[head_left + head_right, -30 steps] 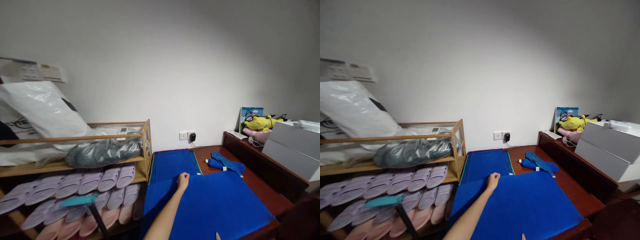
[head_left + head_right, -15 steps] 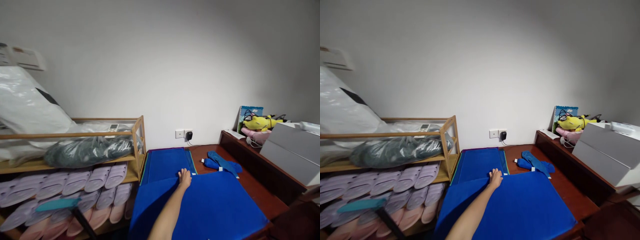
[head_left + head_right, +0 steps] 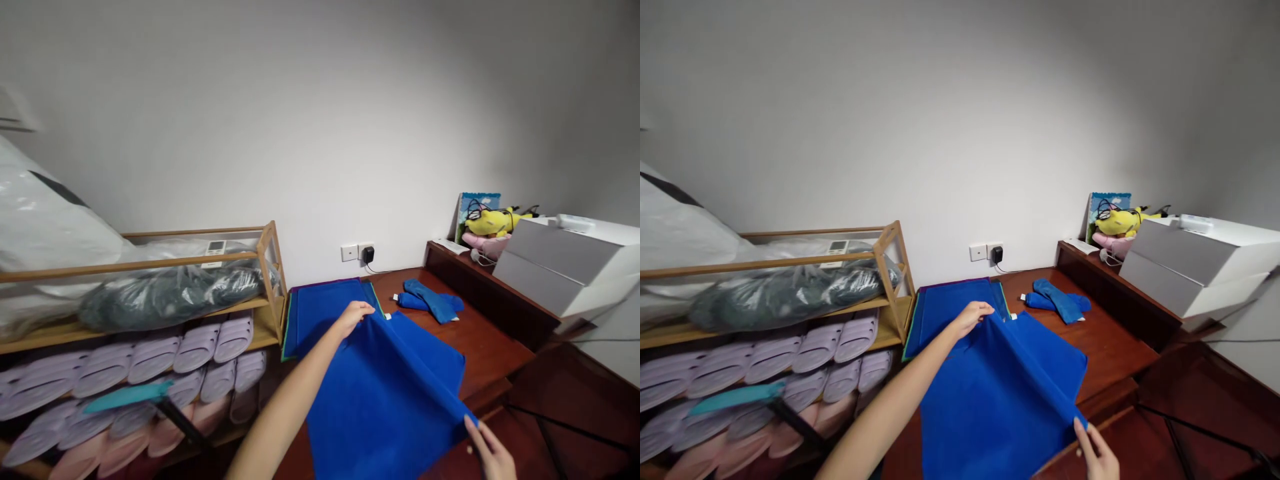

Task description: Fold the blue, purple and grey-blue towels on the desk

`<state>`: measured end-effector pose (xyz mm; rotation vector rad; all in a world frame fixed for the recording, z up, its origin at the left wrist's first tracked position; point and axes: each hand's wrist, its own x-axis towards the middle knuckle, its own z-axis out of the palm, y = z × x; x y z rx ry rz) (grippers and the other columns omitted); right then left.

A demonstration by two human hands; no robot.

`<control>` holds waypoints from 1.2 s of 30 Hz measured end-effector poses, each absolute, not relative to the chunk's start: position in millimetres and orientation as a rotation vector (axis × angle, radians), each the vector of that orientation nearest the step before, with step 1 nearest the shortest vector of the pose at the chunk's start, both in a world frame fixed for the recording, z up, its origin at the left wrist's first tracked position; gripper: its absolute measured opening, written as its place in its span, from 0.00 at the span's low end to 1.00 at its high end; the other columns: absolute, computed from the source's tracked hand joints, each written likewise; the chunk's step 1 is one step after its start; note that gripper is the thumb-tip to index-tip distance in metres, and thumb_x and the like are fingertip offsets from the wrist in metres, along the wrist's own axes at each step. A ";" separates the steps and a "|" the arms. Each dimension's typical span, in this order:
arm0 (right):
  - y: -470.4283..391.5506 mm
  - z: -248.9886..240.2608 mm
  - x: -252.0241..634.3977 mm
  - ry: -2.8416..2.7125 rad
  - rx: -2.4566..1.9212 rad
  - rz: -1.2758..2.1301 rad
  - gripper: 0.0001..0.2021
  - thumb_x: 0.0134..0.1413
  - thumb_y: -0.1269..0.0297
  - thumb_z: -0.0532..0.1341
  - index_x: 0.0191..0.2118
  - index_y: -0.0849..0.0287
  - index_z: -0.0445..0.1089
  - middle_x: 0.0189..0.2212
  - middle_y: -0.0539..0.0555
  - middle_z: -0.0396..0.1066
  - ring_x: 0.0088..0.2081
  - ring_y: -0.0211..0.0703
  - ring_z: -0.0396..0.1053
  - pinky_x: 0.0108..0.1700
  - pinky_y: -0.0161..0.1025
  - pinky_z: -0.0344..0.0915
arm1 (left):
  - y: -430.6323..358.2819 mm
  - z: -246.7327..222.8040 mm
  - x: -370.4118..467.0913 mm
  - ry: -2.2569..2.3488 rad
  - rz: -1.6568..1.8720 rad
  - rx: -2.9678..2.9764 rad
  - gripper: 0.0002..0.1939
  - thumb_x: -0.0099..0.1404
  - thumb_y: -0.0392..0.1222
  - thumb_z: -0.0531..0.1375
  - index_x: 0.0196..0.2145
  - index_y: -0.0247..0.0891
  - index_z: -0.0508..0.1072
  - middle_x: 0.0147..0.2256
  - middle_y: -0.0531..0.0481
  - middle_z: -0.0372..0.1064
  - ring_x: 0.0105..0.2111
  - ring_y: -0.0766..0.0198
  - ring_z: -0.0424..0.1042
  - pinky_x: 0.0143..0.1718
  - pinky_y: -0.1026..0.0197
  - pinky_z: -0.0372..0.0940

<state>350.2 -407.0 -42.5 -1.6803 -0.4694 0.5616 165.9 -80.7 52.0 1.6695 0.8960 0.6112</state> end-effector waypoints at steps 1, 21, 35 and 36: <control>-407.9 -31.1 354.9 -0.445 -1.645 0.525 0.28 0.30 0.39 0.66 0.32 0.60 0.75 0.28 0.51 0.74 0.32 0.44 0.68 0.33 0.35 0.66 | -86.3 60.2 160.5 0.860 0.634 1.637 0.14 0.63 0.47 0.59 0.41 0.34 0.71 0.36 0.49 0.71 0.33 0.65 0.71 0.36 0.59 0.67; -366.9 157.0 383.3 -1.013 -1.348 0.321 0.21 0.45 0.50 0.65 0.43 0.57 0.74 0.37 0.54 0.76 0.42 0.47 0.71 0.47 0.41 0.66 | -192.0 192.3 26.4 0.698 1.026 1.600 0.22 0.44 0.49 0.70 0.36 0.33 0.77 0.30 0.47 0.76 0.32 0.62 0.73 0.37 0.60 0.65; -319.8 177.3 348.6 -1.212 -1.271 0.447 0.26 0.41 0.47 0.66 0.43 0.60 0.73 0.32 0.54 0.76 0.32 0.42 0.71 0.34 0.37 0.68 | -188.6 201.3 -36.1 0.880 1.179 1.701 0.25 0.40 0.55 0.70 0.31 0.33 0.76 0.29 0.45 0.78 0.32 0.58 0.75 0.40 0.57 0.67; -316.1 177.0 347.0 -1.227 -1.278 0.425 0.26 0.41 0.46 0.66 0.43 0.60 0.73 0.32 0.55 0.76 0.32 0.43 0.71 0.35 0.38 0.68 | -187.3 198.9 -38.3 0.890 1.181 1.706 0.25 0.40 0.55 0.70 0.31 0.33 0.77 0.28 0.45 0.78 0.31 0.59 0.75 0.39 0.57 0.67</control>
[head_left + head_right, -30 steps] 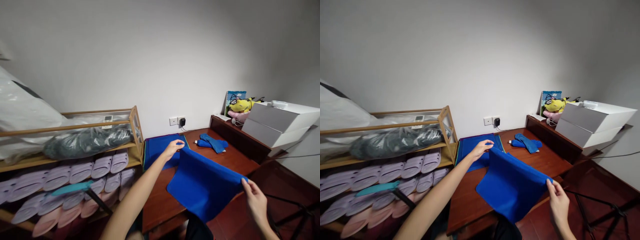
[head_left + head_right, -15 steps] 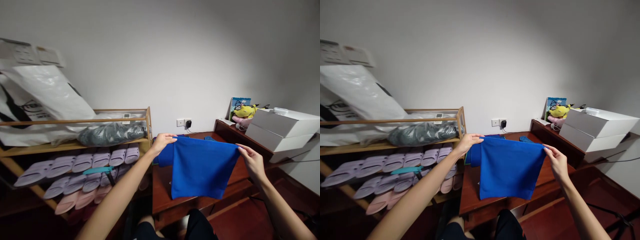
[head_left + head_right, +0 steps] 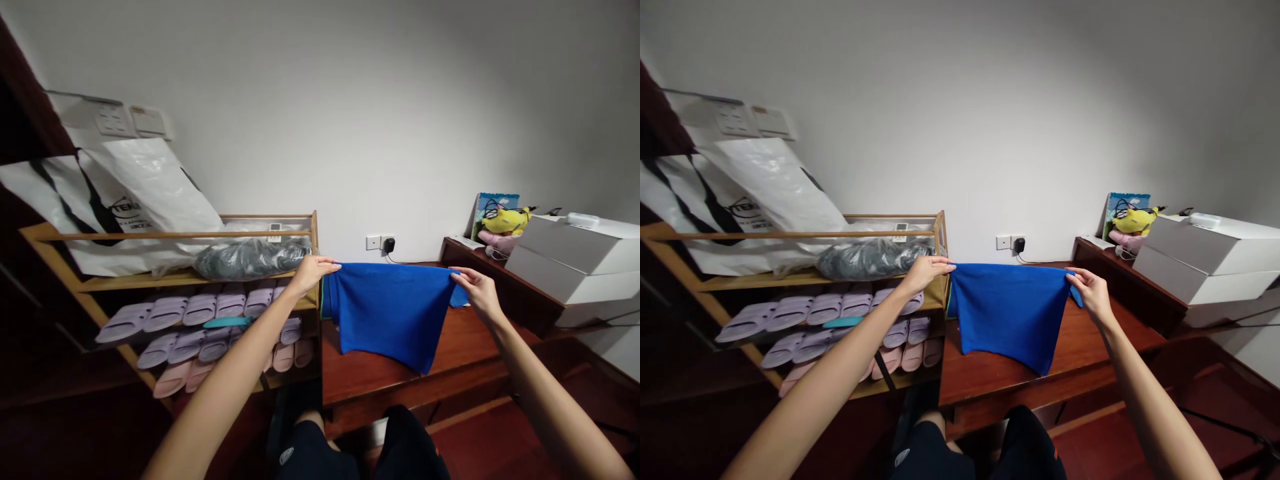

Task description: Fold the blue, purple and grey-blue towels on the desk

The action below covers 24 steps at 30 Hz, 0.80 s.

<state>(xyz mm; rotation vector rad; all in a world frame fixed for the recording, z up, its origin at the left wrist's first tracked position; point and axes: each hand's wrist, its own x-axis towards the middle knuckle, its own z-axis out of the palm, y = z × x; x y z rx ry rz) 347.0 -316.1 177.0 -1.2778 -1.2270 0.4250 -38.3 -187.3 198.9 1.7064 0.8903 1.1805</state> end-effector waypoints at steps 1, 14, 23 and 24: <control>-312.4 176.3 345.9 -1.238 -1.280 0.407 0.26 0.41 0.45 0.65 0.42 0.61 0.73 0.32 0.55 0.76 0.33 0.44 0.72 0.35 0.39 0.68 | -185.9 196.5 -40.2 0.900 1.182 1.712 0.25 0.41 0.55 0.70 0.31 0.33 0.77 0.28 0.45 0.78 0.31 0.59 0.75 0.39 0.57 0.67; -293.3 170.7 349.4 -1.246 -1.249 0.446 0.24 0.37 0.47 0.68 0.37 0.61 0.74 0.28 0.54 0.75 0.31 0.42 0.71 0.35 0.38 0.69 | -192.7 202.3 -54.5 0.990 1.226 1.861 0.18 0.45 0.54 0.67 0.28 0.36 0.79 0.28 0.48 0.78 0.31 0.58 0.74 0.35 0.59 0.67; -322.0 198.7 350.0 -1.259 -1.318 0.421 0.20 0.38 0.49 0.68 0.33 0.60 0.74 0.21 0.51 0.71 0.24 0.39 0.66 0.26 0.34 0.63 | -249.1 248.2 -74.3 0.991 1.172 2.131 0.14 0.56 0.52 0.61 0.26 0.37 0.76 0.17 0.55 0.69 0.19 0.67 0.67 0.24 0.66 0.62; -328.7 202.8 349.3 -1.280 -1.331 0.418 0.19 0.39 0.49 0.68 0.33 0.59 0.74 0.21 0.51 0.71 0.24 0.39 0.66 0.25 0.34 0.62 | -258.2 253.2 -78.1 1.010 1.161 2.159 0.14 0.57 0.52 0.61 0.27 0.38 0.75 0.16 0.56 0.67 0.18 0.68 0.65 0.23 0.67 0.61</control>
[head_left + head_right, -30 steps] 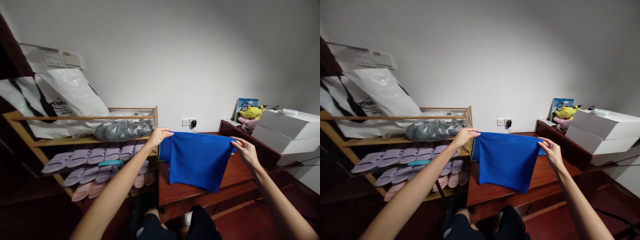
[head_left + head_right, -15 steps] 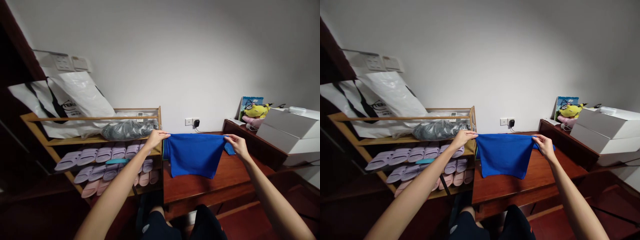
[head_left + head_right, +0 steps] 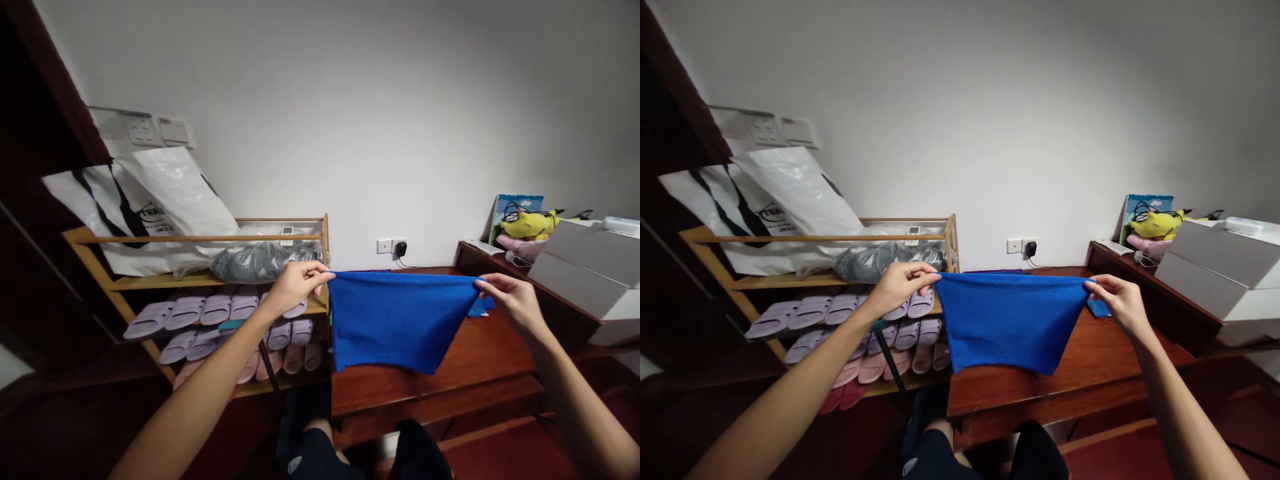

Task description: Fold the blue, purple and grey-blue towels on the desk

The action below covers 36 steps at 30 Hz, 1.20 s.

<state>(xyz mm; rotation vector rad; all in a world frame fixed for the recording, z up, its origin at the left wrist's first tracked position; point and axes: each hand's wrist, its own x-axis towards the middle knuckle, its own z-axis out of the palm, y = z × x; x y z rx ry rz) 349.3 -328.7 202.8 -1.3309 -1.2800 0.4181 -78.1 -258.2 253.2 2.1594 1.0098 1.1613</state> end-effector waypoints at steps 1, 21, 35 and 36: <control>-335.8 206.6 348.4 -1.299 -1.340 0.414 0.18 0.39 0.48 0.68 0.33 0.58 0.74 0.21 0.51 0.71 0.24 0.39 0.66 0.25 0.34 0.62 | -267.3 257.7 -81.9 1.032 1.151 2.173 0.13 0.57 0.52 0.61 0.27 0.38 0.75 0.15 0.57 0.65 0.17 0.68 0.64 0.22 0.67 0.60; -323.4 144.3 322.0 -1.233 -1.383 0.870 0.18 0.43 0.48 0.65 0.31 0.60 0.70 0.09 0.46 0.62 0.13 0.36 0.59 0.17 0.34 0.50 | -269.8 185.3 -105.8 1.053 0.780 1.792 0.12 0.55 0.50 0.63 0.26 0.38 0.76 0.14 0.56 0.66 0.17 0.68 0.64 0.23 0.66 0.59; -198.4 32.0 308.7 -0.945 -1.341 0.953 0.24 0.33 0.46 0.68 0.31 0.62 0.69 0.29 0.60 0.76 0.27 0.46 0.74 0.23 0.33 0.61 | -139.4 39.3 -68.9 1.288 1.047 1.442 0.18 0.58 0.53 0.60 0.28 0.33 0.71 0.17 0.56 0.66 0.13 0.73 0.61 0.15 0.69 0.52; -190.4 25.2 308.0 -0.928 -1.353 0.939 0.24 0.33 0.46 0.68 0.31 0.62 0.69 0.29 0.60 0.76 0.28 0.46 0.74 0.24 0.33 0.62 | -132.0 31.8 -64.8 1.322 1.037 1.433 0.17 0.61 0.52 0.59 0.29 0.33 0.71 0.18 0.56 0.66 0.14 0.73 0.61 0.16 0.69 0.54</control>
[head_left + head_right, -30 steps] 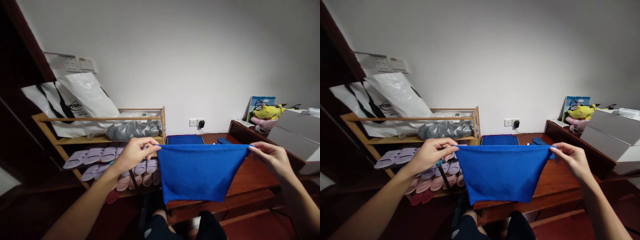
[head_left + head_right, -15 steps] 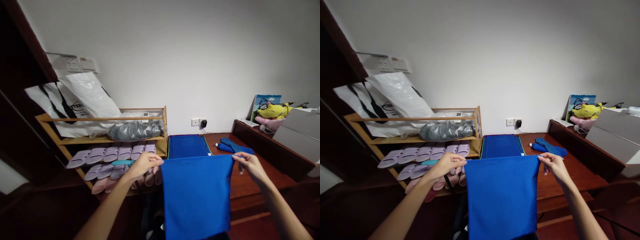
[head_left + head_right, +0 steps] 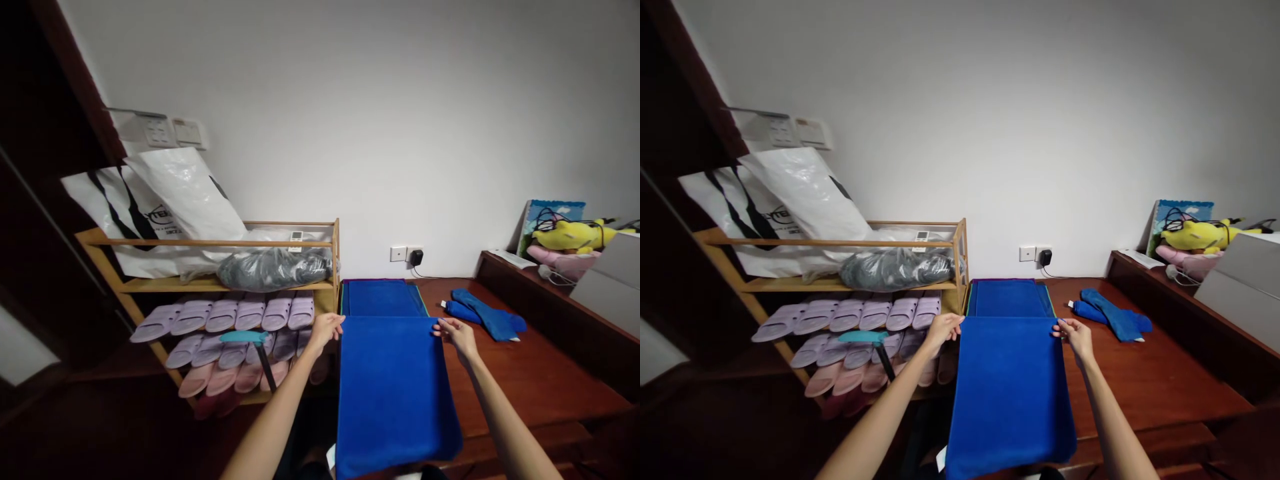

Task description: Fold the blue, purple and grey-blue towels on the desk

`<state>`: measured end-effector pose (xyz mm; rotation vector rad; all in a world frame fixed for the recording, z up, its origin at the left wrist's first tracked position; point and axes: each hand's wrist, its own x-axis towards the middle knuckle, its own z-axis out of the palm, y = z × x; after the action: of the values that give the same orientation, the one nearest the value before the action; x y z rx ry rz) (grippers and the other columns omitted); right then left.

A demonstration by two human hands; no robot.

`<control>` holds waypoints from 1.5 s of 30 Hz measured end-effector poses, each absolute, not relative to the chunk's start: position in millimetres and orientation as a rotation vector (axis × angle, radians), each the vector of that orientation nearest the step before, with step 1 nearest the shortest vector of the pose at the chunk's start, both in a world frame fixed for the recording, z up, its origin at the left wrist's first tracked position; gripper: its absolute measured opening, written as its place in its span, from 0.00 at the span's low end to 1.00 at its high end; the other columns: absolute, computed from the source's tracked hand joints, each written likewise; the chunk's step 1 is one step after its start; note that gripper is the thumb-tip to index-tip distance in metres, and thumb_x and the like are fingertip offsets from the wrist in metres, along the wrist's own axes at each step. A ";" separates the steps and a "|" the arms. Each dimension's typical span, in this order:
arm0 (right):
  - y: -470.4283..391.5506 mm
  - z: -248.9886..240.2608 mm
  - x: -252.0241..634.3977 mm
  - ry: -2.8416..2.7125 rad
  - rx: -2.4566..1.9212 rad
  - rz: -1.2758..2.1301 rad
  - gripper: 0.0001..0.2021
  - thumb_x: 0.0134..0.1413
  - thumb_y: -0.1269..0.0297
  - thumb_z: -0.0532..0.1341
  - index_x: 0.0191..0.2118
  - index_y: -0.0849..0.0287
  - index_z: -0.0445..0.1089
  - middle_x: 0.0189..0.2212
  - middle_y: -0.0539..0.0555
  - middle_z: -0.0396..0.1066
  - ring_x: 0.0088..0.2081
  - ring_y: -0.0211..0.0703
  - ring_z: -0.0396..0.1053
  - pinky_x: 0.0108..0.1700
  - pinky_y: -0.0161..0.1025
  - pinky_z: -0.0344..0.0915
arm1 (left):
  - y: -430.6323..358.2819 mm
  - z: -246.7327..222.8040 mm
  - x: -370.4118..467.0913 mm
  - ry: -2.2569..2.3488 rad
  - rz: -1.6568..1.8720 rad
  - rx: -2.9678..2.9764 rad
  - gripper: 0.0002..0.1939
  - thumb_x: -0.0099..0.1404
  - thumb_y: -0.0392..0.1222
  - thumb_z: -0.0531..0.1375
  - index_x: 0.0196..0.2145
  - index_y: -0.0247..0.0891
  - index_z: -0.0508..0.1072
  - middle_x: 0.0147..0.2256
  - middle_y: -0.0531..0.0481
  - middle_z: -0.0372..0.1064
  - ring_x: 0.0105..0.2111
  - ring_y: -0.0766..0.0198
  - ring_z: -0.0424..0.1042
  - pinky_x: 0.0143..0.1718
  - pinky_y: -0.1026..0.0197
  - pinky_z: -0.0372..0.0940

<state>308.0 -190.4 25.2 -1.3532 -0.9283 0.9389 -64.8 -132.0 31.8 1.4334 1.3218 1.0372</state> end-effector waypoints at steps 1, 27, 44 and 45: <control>-182.5 18.4 307.4 -0.913 -1.367 0.924 0.24 0.32 0.46 0.68 0.30 0.62 0.69 0.29 0.60 0.76 0.29 0.47 0.74 0.24 0.34 0.63 | -125.2 24.7 -60.8 1.356 1.021 1.427 0.16 0.63 0.51 0.58 0.31 0.33 0.70 0.20 0.56 0.66 0.15 0.73 0.62 0.17 0.68 0.57; -112.8 -102.9 198.5 -1.932 -1.705 0.283 0.27 0.59 0.48 0.46 0.62 0.52 0.54 0.64 0.53 0.47 0.65 0.45 0.41 0.64 0.52 0.38 | -104.0 -86.8 29.9 1.640 0.553 2.466 0.27 0.68 0.49 0.45 0.64 0.46 0.49 0.65 0.51 0.42 0.65 0.57 0.41 0.63 0.44 0.39; -167.0 -98.4 181.7 -2.117 -1.721 0.157 0.28 0.63 0.51 0.37 0.65 0.56 0.41 0.66 0.52 0.41 0.66 0.42 0.38 0.64 0.48 0.44 | -172.2 -93.1 41.3 1.728 0.502 2.642 0.28 0.70 0.44 0.40 0.65 0.40 0.37 0.66 0.51 0.38 0.65 0.57 0.39 0.63 0.45 0.43; -173.1 -99.4 179.4 -2.143 -1.693 0.185 0.28 0.63 0.51 0.37 0.65 0.54 0.43 0.65 0.52 0.42 0.66 0.42 0.38 0.63 0.49 0.45 | -178.9 -96.4 39.1 1.715 0.472 2.616 0.28 0.70 0.44 0.40 0.65 0.40 0.38 0.65 0.50 0.39 0.64 0.57 0.40 0.63 0.45 0.43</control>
<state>179.4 -173.1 -99.4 -1.6932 -2.1433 0.1851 39.1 -178.9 -96.4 2.6160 1.7149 0.4721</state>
